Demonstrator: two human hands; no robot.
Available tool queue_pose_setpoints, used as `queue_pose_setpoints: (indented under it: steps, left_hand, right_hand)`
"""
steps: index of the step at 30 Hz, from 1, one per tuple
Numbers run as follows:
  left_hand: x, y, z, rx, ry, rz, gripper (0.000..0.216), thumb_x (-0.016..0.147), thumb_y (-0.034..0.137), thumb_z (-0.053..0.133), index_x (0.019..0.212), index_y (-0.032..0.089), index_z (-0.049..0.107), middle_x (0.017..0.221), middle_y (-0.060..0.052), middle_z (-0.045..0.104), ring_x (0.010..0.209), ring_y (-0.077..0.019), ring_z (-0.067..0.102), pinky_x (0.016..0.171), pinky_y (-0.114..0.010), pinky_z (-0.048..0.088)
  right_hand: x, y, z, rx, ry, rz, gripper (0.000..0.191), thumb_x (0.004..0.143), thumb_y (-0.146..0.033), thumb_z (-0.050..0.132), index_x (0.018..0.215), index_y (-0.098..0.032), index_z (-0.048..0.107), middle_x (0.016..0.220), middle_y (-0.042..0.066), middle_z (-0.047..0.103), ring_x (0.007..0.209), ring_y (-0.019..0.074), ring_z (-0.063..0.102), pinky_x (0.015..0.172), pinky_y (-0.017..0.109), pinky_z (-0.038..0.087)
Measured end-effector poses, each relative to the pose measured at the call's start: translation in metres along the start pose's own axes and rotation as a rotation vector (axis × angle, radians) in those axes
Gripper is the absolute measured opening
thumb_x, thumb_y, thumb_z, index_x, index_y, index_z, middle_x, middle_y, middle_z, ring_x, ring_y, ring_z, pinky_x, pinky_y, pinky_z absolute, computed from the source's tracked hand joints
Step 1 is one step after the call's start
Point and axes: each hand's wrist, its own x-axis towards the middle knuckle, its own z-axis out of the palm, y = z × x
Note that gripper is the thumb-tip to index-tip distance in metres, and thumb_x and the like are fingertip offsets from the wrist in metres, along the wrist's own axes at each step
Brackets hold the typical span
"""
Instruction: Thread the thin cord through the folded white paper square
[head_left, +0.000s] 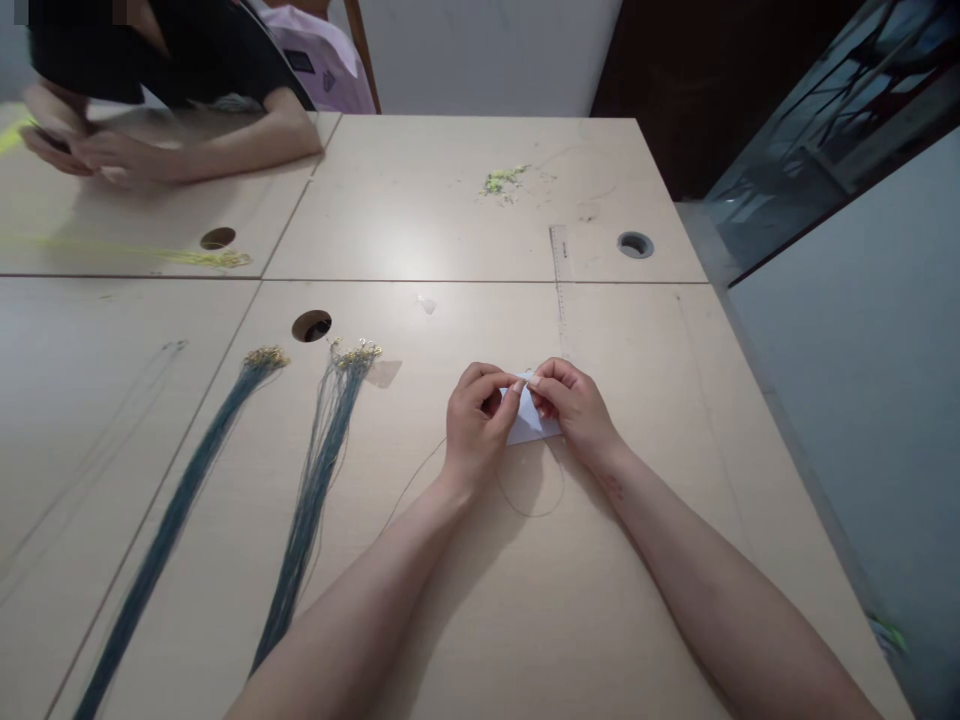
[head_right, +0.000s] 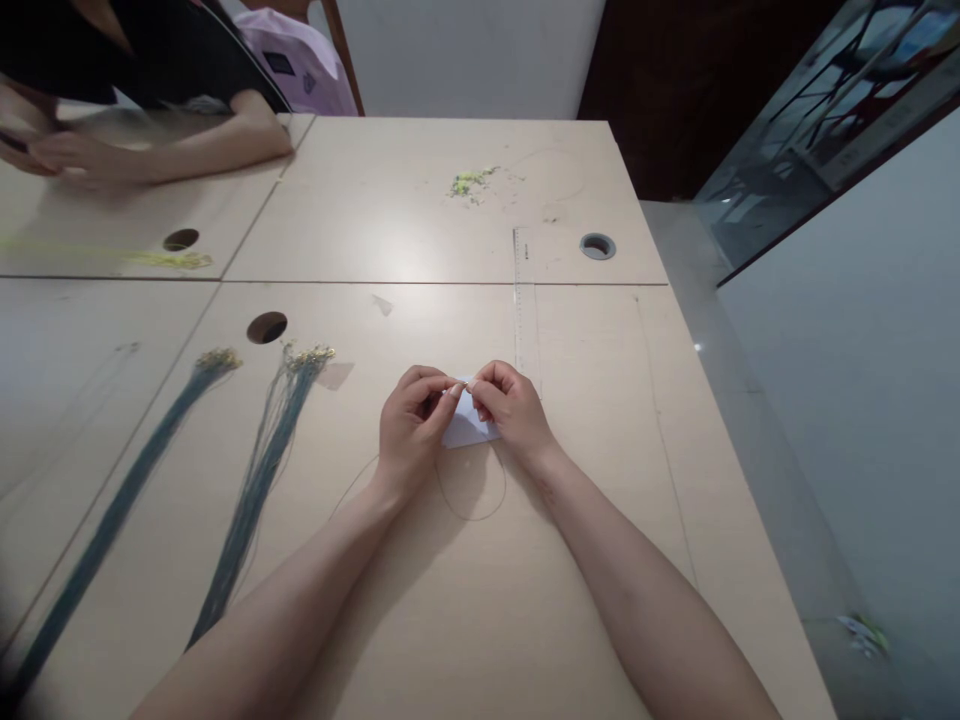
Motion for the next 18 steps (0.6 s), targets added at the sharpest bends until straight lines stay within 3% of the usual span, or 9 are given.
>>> queue_pose_setpoints:
  steps: [18]
  left_hand:
    - [0.0002, 0.0003, -0.0001, 0.01, 0.003, -0.018, 0.009, 0.079, 0.022, 0.057, 0.074, 0.018, 0.063, 0.074, -0.002, 0.054, 0.06, -0.0085, 0.047, 0.05, -0.022, 0.037]
  right_hand:
    - [-0.0001, -0.0005, -0.0003, -0.007, -0.007, -0.015, 0.014, 0.071, -0.025, 0.057, 0.062, -0.019, 0.048, 0.052, -0.006, 0.047, 0.047, 0.0074, 0.04, 0.047, 0.022, 0.03]
